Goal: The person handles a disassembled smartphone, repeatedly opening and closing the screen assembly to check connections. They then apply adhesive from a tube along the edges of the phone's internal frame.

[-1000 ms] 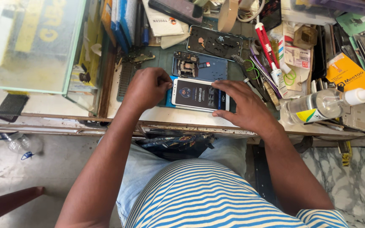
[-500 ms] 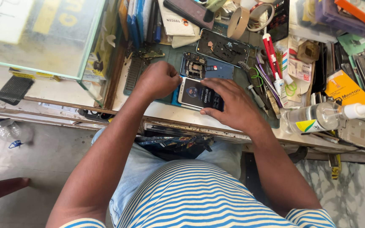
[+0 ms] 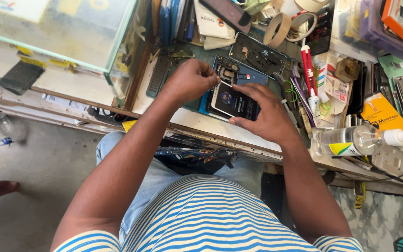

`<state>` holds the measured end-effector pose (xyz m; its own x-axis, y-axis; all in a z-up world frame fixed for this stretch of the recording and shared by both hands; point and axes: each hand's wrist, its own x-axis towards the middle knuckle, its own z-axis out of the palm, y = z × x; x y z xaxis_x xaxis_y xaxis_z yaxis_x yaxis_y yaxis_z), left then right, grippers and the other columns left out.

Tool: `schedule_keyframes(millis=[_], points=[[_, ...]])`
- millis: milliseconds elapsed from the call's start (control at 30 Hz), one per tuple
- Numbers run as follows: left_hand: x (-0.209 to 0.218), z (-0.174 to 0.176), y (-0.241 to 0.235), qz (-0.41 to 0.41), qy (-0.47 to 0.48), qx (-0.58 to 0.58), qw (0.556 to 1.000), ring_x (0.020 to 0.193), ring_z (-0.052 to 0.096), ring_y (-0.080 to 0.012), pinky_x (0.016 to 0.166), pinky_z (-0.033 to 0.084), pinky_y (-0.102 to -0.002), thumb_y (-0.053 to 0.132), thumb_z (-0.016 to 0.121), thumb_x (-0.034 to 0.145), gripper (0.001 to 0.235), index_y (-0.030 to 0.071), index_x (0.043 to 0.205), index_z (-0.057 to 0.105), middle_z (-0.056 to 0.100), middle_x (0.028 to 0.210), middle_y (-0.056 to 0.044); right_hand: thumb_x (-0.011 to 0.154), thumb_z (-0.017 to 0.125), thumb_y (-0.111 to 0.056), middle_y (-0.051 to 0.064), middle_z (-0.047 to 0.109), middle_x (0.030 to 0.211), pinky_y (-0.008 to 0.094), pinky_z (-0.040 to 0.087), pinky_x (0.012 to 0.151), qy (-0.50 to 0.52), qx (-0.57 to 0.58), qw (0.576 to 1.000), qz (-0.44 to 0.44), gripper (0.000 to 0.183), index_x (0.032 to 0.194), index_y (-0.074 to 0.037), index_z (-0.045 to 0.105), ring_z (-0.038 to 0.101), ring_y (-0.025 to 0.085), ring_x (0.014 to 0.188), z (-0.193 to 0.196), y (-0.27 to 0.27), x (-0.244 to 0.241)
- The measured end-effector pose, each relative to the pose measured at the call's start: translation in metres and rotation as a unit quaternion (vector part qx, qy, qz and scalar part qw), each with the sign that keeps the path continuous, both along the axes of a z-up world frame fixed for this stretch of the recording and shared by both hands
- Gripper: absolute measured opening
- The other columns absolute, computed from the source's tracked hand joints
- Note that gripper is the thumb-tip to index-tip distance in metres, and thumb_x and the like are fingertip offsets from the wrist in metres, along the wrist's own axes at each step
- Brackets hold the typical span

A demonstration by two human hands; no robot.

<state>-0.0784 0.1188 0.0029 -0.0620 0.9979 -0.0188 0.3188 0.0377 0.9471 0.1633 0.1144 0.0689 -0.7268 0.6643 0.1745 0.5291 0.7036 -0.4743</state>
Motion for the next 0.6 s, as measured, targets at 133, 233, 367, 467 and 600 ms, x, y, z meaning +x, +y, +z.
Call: schedule_keyframes(millis=[133,233,367,467,600], points=[[-0.003,-0.007,-0.009,0.035,-0.054,0.097,0.993,0.071,0.067,-0.0139,0.065,0.052,-0.035,0.031,0.072,0.093,0.029,0.003,0.095,0.075,0.075,0.080,-0.009,0.071,0.094,-0.028,0.013,0.062,0.137,0.040,0.046,0.112,0.013,0.000,1.000,0.008,0.075,0.137,-0.011,0.064,0.060,0.029,0.131,0.002,0.001,0.000],[-0.006,-0.010,-0.018,0.063,-0.041,0.126,0.989,0.067,0.063,-0.0145,0.062,0.050,-0.034,0.031,0.071,0.095,0.026,0.004,0.096,0.074,0.075,0.082,-0.006,0.068,0.095,-0.026,0.014,0.059,0.139,0.040,0.046,0.111,0.014,0.000,1.000,-0.007,0.079,0.140,-0.010,0.064,0.059,0.028,0.131,0.006,-0.001,0.004],[-0.008,-0.011,-0.028,0.069,-0.028,0.146,0.987,0.064,0.060,-0.0158,0.060,0.048,-0.033,0.030,0.071,0.097,0.026,0.005,0.093,0.072,0.072,0.079,-0.006,0.070,0.095,-0.023,0.011,0.058,0.138,0.039,0.048,0.114,0.042,-0.033,0.999,-0.001,0.080,0.142,-0.010,0.062,0.059,0.025,0.132,0.006,0.002,0.010],[-0.006,-0.014,-0.032,0.067,-0.023,0.177,0.982,0.063,0.064,-0.0159,0.059,0.050,-0.033,0.030,0.073,0.095,0.026,0.004,0.093,0.071,0.072,0.080,-0.007,0.072,0.095,-0.018,0.010,0.056,0.141,0.040,0.048,0.117,0.069,-0.060,0.996,0.000,0.082,0.146,-0.011,0.060,0.058,0.024,0.134,0.001,0.008,0.020],[-0.007,-0.019,-0.033,0.056,-0.005,0.203,0.978,0.064,0.066,-0.0169,0.059,0.051,-0.036,0.030,0.074,0.095,0.026,0.004,0.093,0.072,0.072,0.082,-0.008,0.079,0.093,-0.011,0.006,0.052,0.146,0.039,0.045,0.121,0.171,-0.139,0.975,0.026,0.083,0.152,-0.010,0.052,0.053,0.023,0.143,-0.007,0.013,0.039]])
